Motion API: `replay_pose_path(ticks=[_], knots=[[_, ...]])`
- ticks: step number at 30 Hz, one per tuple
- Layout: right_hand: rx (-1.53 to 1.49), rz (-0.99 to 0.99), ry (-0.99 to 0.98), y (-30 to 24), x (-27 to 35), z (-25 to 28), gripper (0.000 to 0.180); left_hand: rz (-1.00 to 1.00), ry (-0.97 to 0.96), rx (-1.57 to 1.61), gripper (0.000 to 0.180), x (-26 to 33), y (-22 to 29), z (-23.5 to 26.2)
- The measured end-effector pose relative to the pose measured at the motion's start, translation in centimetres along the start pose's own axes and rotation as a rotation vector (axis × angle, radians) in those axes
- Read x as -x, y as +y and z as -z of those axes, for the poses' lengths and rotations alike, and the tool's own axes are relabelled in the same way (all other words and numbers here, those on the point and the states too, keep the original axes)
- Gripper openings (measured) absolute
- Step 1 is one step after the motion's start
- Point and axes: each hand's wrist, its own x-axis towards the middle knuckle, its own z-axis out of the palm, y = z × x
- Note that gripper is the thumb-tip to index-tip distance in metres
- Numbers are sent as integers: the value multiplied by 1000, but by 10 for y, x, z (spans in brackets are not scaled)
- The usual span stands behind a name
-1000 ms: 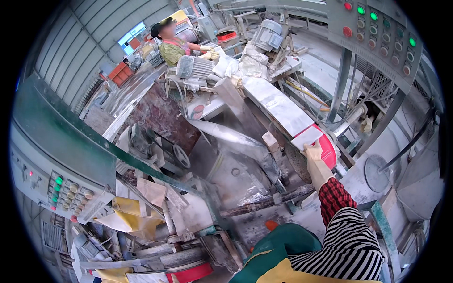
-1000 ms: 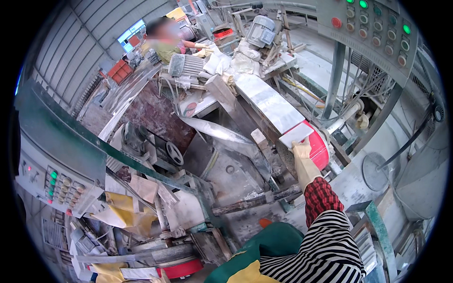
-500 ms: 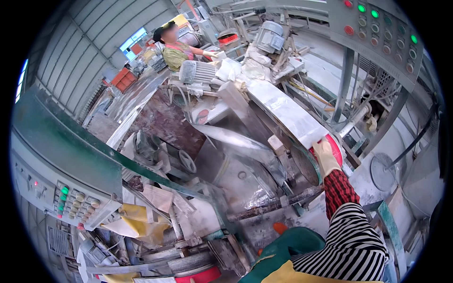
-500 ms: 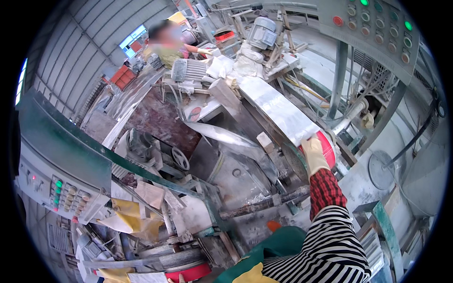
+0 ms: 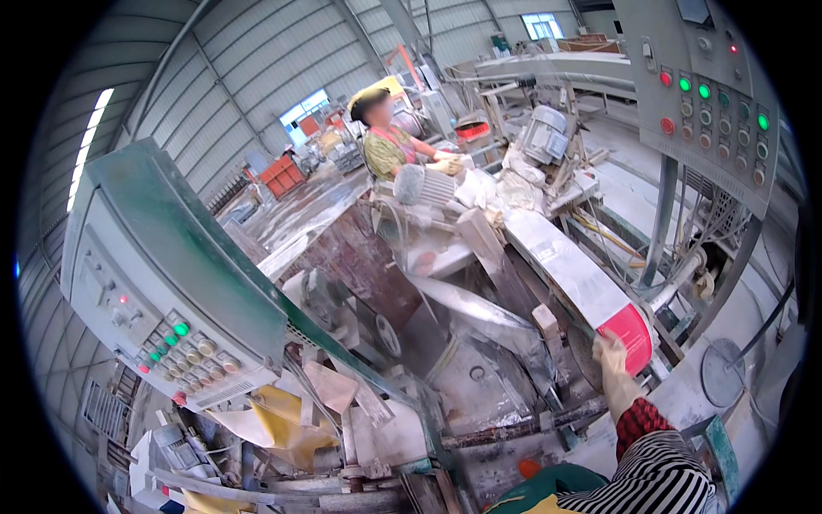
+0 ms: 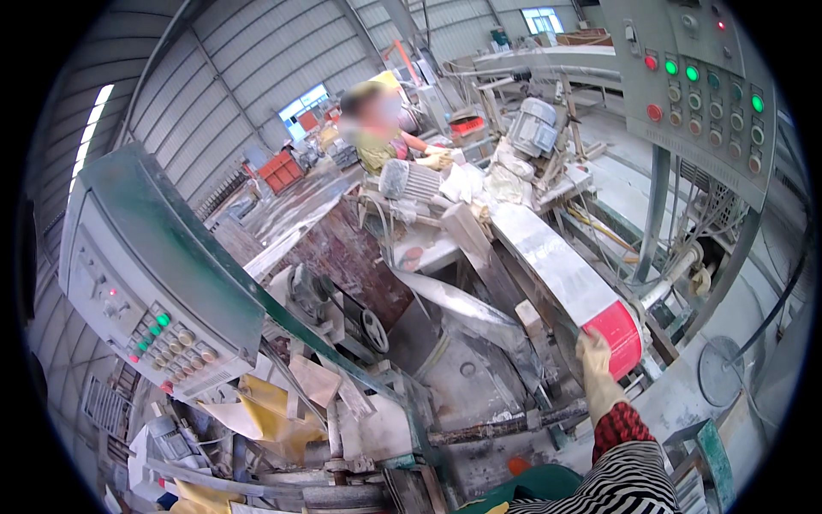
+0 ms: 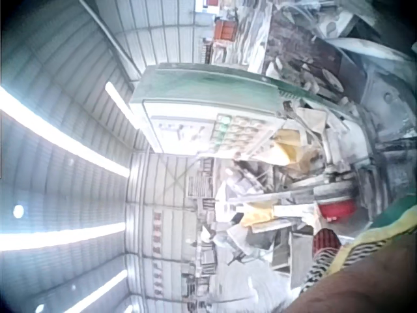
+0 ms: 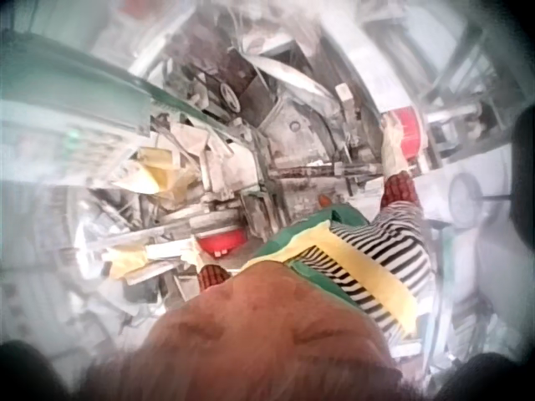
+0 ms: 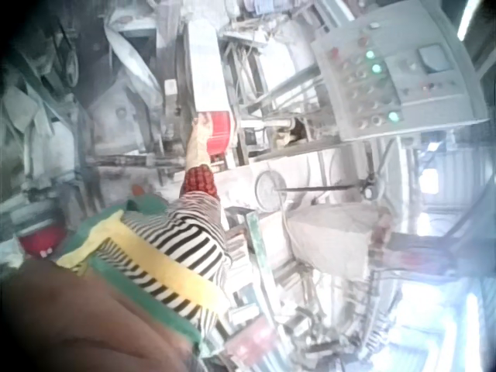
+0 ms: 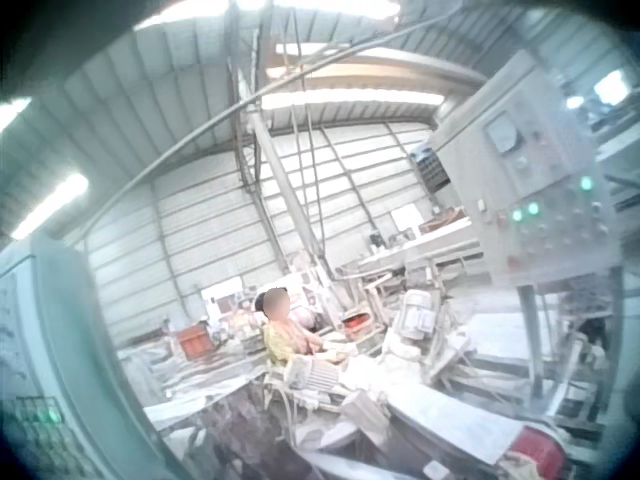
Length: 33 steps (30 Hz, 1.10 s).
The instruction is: The person repeatedly picks up small white rectangular blocks and presses them against a moving sanding belt on a machine. The person handles the blocks one at a time, feeding them into the machine and removing them after brief contact with the belt.
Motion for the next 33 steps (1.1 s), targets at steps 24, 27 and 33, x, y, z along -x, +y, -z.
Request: replay_pose_path(ticks=[24, 27, 33], knots=[[467, -738, -660, 235, -18, 71, 36, -13, 229, -42, 75, 11, -17, -44], [666, -575, -694, 224, 52, 21, 34, -2, 45, -77, 76, 31, 0, -21], [554, -725, -997, 229, 131, -48, 45, -45, -220, -114, 89, 78, 46, 29]])
